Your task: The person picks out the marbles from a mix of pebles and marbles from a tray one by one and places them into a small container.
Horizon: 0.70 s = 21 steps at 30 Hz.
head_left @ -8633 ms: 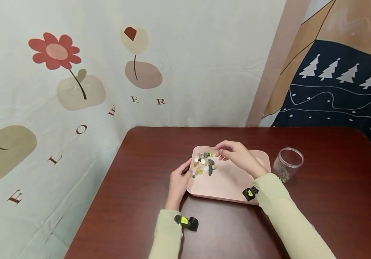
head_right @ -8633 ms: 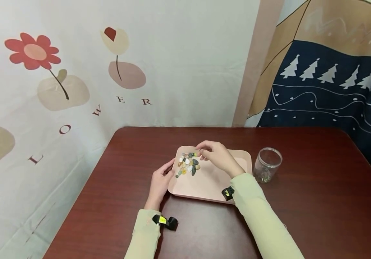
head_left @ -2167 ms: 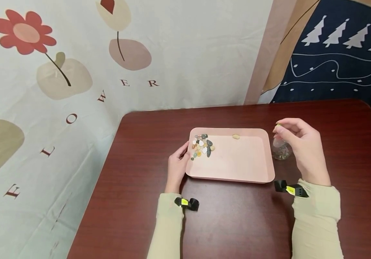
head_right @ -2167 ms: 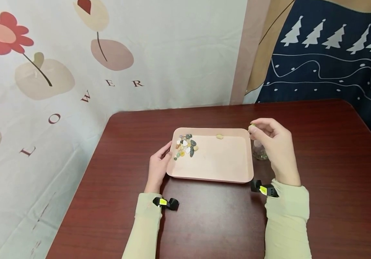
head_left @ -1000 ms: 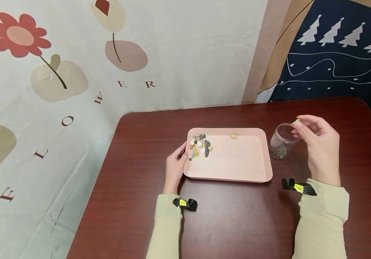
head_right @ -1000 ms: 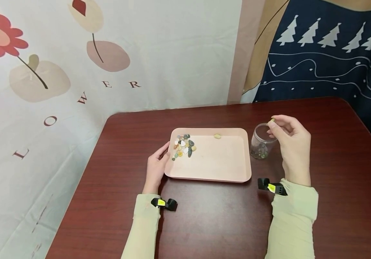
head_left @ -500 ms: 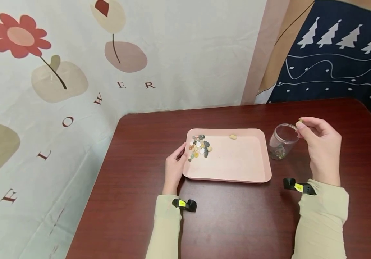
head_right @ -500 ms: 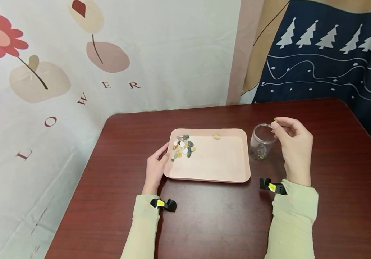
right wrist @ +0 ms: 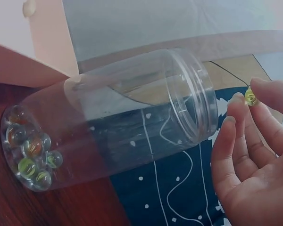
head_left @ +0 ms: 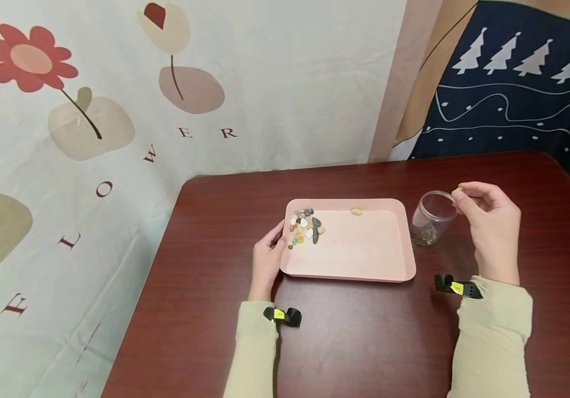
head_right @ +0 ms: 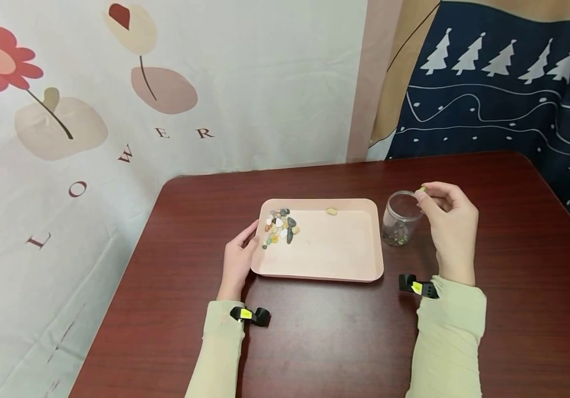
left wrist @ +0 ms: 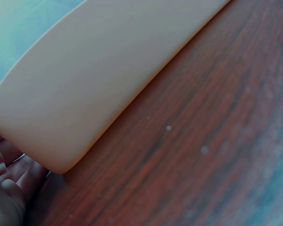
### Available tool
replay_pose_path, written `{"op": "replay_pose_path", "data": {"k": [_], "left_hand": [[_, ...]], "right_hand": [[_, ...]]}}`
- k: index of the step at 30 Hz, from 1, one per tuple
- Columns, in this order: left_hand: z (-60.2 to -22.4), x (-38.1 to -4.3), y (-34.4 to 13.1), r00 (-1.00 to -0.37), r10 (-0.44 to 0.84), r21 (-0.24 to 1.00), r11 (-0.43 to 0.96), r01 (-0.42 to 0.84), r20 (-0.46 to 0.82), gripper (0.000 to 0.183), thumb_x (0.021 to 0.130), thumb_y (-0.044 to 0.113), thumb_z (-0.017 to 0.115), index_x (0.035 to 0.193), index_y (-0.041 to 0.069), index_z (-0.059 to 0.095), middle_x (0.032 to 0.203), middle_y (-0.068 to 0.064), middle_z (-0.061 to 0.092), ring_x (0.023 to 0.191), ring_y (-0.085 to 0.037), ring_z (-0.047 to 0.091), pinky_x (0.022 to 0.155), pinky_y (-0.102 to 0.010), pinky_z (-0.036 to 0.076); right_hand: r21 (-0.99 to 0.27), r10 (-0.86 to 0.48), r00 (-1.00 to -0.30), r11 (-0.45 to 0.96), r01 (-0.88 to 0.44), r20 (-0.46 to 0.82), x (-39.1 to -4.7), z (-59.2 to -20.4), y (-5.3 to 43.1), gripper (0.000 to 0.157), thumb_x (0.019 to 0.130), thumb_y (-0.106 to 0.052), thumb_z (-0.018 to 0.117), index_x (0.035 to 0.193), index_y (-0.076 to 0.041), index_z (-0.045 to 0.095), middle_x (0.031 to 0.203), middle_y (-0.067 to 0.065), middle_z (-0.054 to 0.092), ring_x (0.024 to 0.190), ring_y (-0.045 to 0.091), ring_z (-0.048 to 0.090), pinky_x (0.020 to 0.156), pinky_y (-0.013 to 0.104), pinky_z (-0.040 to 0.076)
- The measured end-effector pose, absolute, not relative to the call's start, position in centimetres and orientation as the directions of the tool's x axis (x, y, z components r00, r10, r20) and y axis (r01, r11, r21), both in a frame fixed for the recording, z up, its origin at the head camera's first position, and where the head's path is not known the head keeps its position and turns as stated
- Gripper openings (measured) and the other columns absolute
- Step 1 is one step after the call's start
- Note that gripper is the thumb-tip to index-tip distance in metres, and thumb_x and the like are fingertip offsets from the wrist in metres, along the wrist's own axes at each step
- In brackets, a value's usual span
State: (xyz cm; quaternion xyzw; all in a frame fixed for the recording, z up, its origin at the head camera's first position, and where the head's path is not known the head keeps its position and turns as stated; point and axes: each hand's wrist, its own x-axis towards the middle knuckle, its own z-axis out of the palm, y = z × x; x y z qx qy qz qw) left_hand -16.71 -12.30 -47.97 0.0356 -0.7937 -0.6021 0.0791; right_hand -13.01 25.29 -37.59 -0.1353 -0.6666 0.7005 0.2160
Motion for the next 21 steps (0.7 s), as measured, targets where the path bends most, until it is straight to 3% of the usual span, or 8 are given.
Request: {"op": "replay_pose_path", "data": {"k": [7,21], "left_hand": [[-48.03,-16.92,-12.1,-0.98,-0.165,0.957,0.285,0.056,0.107,0.035,0.086,0.014,0.057,0.117,0.028,0.06,0.116,0.006,0.058,0.102,-0.006,0.055,0.083,-0.028,0.045],[-48.2,-16.96,-12.05,-0.975,-0.165,0.956,0.277,0.097,0.147,0.038,0.086,0.006,0.053,0.119,0.024,0.059,0.118,0.007,0.056,0.106,-0.004,0.052,0.087,-0.024,0.043]], "right_hand": [[-0.997,0.501,-0.863,0.063,-0.043,0.069,-13.22,-37.73,25.32,0.036,0.075,-0.022,0.071,0.108,-0.009,0.064,0.101,0.003,0.061,0.092,0.013,0.052,0.07,0.017,0.042],[-0.99,0.474,-0.879,0.14,0.011,0.057,-13.53,-38.37,25.36,0.036,0.079,-0.026,0.067,0.111,-0.011,0.062,0.103,0.0,0.06,0.093,0.011,0.051,0.07,0.019,0.039]]}}
